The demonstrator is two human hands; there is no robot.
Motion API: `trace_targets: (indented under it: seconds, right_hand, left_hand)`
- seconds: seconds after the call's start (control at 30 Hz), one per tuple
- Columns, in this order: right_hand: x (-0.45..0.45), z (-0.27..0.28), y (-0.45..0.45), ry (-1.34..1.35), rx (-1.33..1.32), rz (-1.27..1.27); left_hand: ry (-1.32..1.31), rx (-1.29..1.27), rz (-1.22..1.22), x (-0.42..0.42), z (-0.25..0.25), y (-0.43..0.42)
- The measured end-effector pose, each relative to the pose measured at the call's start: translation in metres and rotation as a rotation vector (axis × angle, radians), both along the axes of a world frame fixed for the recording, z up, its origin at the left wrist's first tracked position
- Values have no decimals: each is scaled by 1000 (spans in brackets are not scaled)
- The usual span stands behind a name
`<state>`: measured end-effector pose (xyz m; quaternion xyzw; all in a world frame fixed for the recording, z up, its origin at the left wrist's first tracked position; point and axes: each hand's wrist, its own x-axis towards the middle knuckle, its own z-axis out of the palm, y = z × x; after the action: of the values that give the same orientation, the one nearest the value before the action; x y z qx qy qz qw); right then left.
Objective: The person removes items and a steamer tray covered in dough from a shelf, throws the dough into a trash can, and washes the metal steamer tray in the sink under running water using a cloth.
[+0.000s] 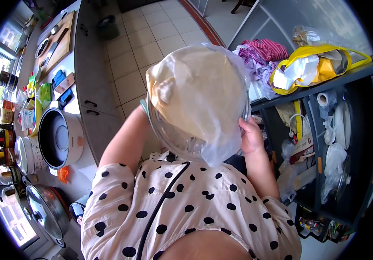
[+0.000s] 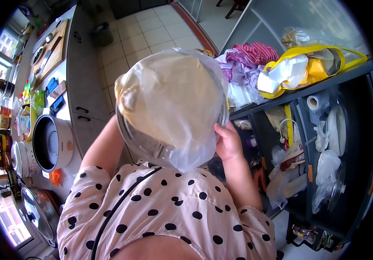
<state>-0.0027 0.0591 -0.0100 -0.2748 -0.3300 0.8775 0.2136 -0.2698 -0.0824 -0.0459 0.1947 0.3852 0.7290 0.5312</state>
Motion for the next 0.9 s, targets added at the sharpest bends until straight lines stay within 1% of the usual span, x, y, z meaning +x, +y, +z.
trace_targets:
  seconds: [0.07, 0.1, 0.13, 0.17, 0.2, 0.23, 0.27, 0.33, 0.43, 0.47, 0.53, 0.63, 0.83, 0.9]
  right_hand:
    - [0, -2, 2, -17, 24, -62]
    - [0, -2, 3, -27, 36, -96]
    - [1, -2, 3, -29, 71, -128]
    - [3, -2, 3, -33, 106, -160]
    - [5, -1, 2, -38, 141, -192]
    - [7, -4, 2, -44, 139, -226]
    - [7, -7, 2, -43, 144, -236]
    - [7, -12, -2, -43, 149, -257]
    - [9, -20, -5, -79, 134, -251]
    - [9, -22, -5, -81, 131, -242]
    - [9, -21, -7, -87, 115, -247]
    - [10, -19, -10, -87, 116, -244]
    - [8, -16, -18, -66, 134, -241]
    - [8, -15, -20, -63, 132, -235]
  left_hand:
    - [141, 30, -35, 16, 2, 0]
    - [297, -2, -88, 16, 5, -3]
    - [71, -111, -70, 12, -16, -2]
    - [-18, -94, -19, 2, -26, -7]
    - [-109, -78, 31, -3, -16, -10]
    - [30, -141, 117, -3, -4, -19]
    - [97, -193, 211, 0, 10, -23]
    - [246, -282, 264, 2, 15, -25]
    - [675, -152, 279, 11, 4, -20]
    - [997, -214, 292, 14, 8, -22]
    - [1226, -274, 297, 28, 19, -21]
    - [1353, -303, 307, 33, 16, -20]
    - [1275, -333, 291, 39, 13, -20]
    - [1262, -299, 345, 38, 10, -22]
